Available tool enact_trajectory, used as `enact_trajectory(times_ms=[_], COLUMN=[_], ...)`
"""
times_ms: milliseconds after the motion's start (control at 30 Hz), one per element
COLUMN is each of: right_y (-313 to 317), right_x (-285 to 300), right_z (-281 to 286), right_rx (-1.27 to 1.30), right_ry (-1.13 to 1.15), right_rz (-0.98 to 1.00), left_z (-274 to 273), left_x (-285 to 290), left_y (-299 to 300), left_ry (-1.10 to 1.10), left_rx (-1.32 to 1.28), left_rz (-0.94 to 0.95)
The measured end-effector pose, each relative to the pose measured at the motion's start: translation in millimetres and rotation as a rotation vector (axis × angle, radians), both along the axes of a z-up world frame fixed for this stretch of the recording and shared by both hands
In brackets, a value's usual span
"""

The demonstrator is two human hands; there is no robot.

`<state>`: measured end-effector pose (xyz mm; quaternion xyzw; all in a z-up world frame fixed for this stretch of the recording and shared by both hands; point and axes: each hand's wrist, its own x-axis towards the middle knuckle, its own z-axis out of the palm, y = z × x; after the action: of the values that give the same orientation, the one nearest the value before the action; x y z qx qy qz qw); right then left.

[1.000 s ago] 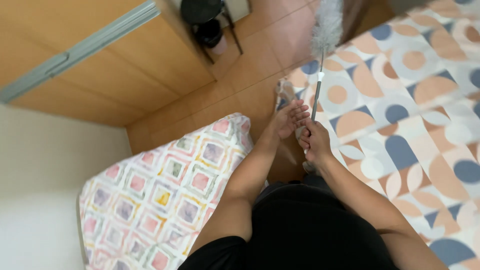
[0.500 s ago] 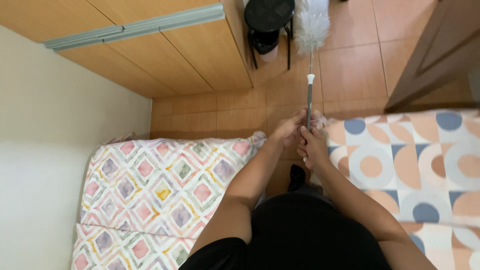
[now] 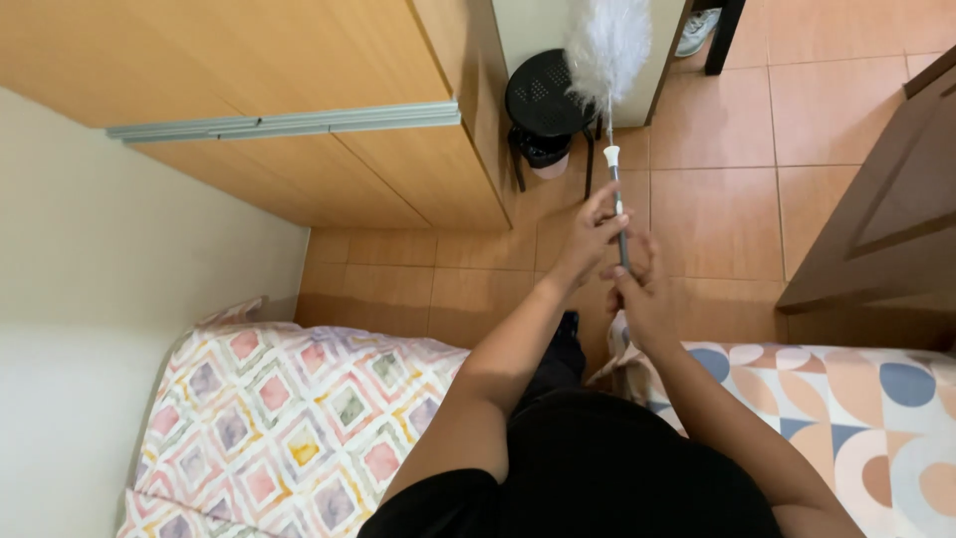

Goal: The person uses a long-handled duster to clean various surfaces in a bedroom. They dust the patterned bedspread, the wooden wardrobe, the floor, and the door.

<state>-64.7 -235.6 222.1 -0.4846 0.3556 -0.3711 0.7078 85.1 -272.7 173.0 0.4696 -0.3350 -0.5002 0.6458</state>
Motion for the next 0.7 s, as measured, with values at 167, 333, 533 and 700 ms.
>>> enact_trajectory(times_ms=[167,333,533,700], right_y=[-92,-202,-288,-340], right_x=[12,53,79,87], right_z=[7,7,32,54], right_rx=[0.047,-0.137,-0.264,-0.314], right_ry=[-0.142,-0.021,0.258,0.15], right_rz=[0.017,0.169,0.017,-0.171], left_z=[-48,-66,-49,-51], left_x=[16,53,80,80], left_y=[-116,-203,-279,-339], left_ry=[0.129,0.133,0.179,-0.289], left_rx=[-0.009,0.128,0.16,0.071], left_rz=[-0.131,-0.154,-0.426,-0.308])
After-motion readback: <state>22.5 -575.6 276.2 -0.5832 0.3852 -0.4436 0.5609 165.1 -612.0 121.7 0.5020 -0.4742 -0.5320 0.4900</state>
